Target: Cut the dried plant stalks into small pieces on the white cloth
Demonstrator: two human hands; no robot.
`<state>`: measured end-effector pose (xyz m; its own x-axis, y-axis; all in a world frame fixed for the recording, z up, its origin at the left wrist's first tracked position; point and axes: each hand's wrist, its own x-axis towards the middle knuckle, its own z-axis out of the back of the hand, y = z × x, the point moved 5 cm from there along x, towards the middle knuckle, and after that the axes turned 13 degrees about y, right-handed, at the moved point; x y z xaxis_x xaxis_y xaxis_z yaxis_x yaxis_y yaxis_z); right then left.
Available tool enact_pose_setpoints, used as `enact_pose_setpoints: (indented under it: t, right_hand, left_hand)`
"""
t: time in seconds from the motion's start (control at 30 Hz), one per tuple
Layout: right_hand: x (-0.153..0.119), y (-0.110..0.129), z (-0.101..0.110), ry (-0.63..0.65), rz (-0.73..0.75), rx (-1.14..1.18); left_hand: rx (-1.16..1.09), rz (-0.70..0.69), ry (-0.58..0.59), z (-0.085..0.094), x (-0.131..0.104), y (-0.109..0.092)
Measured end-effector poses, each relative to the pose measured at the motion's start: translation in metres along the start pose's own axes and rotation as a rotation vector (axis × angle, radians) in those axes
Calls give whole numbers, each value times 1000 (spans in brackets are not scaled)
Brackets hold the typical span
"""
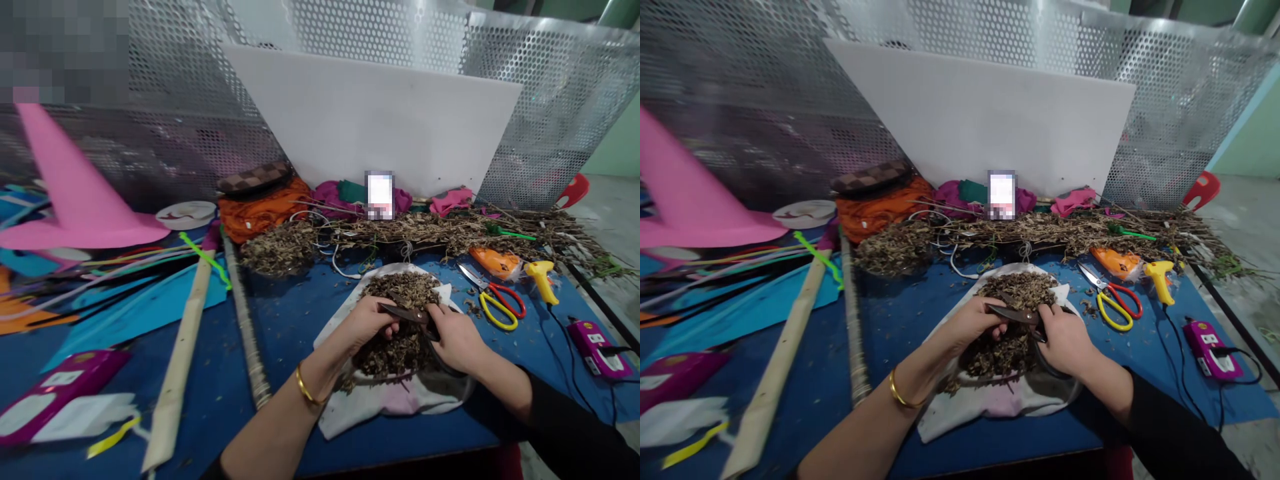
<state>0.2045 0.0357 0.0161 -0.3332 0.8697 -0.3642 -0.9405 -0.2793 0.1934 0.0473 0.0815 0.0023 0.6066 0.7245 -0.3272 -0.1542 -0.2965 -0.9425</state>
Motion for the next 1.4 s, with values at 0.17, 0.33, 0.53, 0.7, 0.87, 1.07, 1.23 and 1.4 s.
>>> enact_pose_setpoints:
  t: [0.17, 0.33, 0.53, 0.7, 0.87, 1.07, 1.23, 1.4]
  right_hand:
    - [2, -1, -2, 48, 5, 14]
    - [4, -3, -3, 65, 1, 20]
    - [1, -5, 3, -17, 9, 46]
    - [0, -3, 6, -51, 11, 42]
    - [0, -2, 3, -32, 27, 3]
    - [-1, -1, 3, 21, 10, 21]
    - [-2, 1, 3, 23, 20, -3]
    - [1, 0, -1, 18, 34, -34]
  left_hand:
    - [-34, 9, 2, -1, 0, 1]
    - [-30, 78, -10, 1, -1, 3]
    - [-73, 33, -73, 9, -2, -2]
    - [-66, 43, -88, 8, -1, -1]
    - [-46, 59, -49, 3, 0, 1]
    - [-59, 63, -55, 5, -2, -1]
    - [-44, 54, -68, 3, -2, -2]
    - [-25, 48, -59, 2, 0, 1]
